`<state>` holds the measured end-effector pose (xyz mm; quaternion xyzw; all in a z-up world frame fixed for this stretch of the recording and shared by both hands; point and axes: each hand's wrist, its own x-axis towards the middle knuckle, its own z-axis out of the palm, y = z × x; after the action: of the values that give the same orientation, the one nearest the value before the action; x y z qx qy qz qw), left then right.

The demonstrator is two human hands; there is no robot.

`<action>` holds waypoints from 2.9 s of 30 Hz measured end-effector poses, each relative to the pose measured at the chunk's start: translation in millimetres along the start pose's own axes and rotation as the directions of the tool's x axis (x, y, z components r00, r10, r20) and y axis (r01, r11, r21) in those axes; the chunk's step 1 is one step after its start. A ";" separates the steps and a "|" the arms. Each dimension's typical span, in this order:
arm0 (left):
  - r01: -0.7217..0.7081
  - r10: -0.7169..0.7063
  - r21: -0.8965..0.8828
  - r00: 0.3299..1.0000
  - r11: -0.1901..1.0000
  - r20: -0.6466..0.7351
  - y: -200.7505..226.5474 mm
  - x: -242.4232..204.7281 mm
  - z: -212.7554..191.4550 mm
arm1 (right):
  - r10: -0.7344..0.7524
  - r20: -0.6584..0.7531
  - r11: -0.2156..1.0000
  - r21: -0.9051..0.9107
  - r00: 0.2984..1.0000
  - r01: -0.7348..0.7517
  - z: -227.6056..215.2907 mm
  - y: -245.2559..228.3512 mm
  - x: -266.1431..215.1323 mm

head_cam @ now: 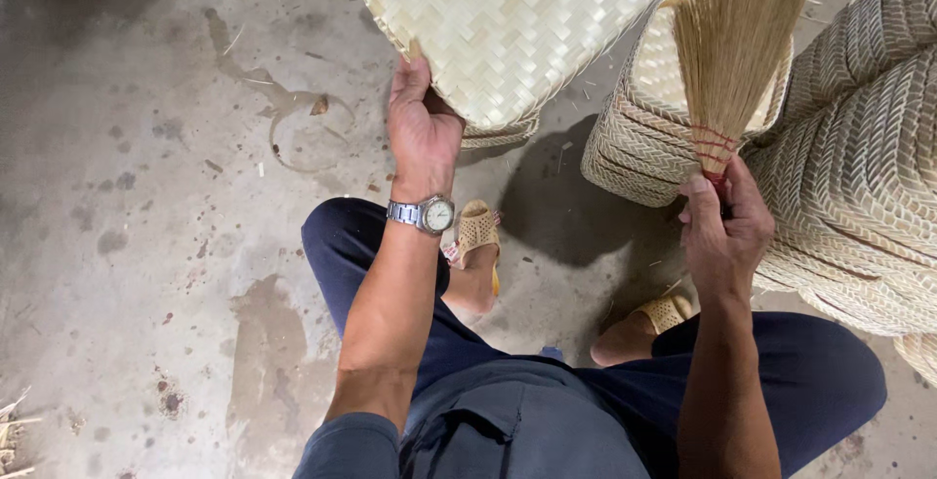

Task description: The person cleans woven bamboo trays using a small brush, handling each tray individually and brushing both the inside and outside surfaces before stacking them.

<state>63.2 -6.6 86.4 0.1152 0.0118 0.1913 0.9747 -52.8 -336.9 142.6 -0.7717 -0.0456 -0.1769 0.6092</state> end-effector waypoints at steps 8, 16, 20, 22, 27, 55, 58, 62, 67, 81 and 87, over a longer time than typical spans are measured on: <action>-0.057 0.050 0.101 0.996 0.993 0.072 -4.0 -11.6 12.6 | -0.361 0.034 0.820 -0.465 0.932 0.335 1.2 -0.3 19.0; -0.149 0.068 0.404 0.976 0.903 0.206 -11.1 -33.2 -15.9 | -0.300 0.555 0.916 -0.060 0.776 0.397 44.4 -20.1 -25.3; -0.035 -0.045 0.440 0.984 0.897 0.170 3.5 -55.1 -11.7 | 0.125 0.073 0.949 -0.301 0.990 -0.097 22.4 18.5 7.9; 0.028 -0.100 0.437 0.984 0.899 0.144 7.9 -69.9 -4.7 | 0.015 -0.099 0.929 -0.367 0.995 -0.050 19.7 48.3 22.7; 0.183 -0.240 0.375 0.964 0.909 0.112 3.4 -100.8 -13.8 | 0.357 0.013 0.850 0.410 0.934 -0.330 13.4 104.6 26.5; -0.205 -0.325 0.934 0.897 0.293 0.299 7.8 -63.5 -24.5 | 0.016 0.355 0.964 -0.253 0.935 0.079 -2.2 -9.0 4.9; -0.409 -0.300 0.905 0.853 0.122 0.426 6.2 -51.9 -35.7 | 0.205 0.534 0.966 -0.247 0.820 -0.081 13.6 -11.7 -0.4; -0.195 -0.183 0.923 0.946 0.332 0.266 28.7 -53.9 -23.2 | 0.130 0.246 0.864 -0.503 0.961 0.012 -10.2 39.2 22.2; -0.233 -0.103 0.873 0.947 0.428 0.303 21.6 -56.1 -10.2 | -0.019 0.188 0.621 -0.768 0.982 0.159 6.8 84.1 -0.5; -0.152 0.103 0.547 0.988 0.823 0.118 20.7 -32.2 -24.2 | 0.260 0.477 0.849 -0.527 0.840 0.036 -12.6 21.8 9.6; -0.088 -0.081 0.706 0.976 0.703 0.203 31.7 -32.4 -10.3 | -0.221 0.121 0.674 -0.698 0.968 0.241 -53.4 20.2 73.3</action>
<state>20.8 12.0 82.9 0.5021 -0.0229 0.1599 0.8496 9.8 -403.7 158.5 -0.9362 -0.0793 -0.2460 0.2384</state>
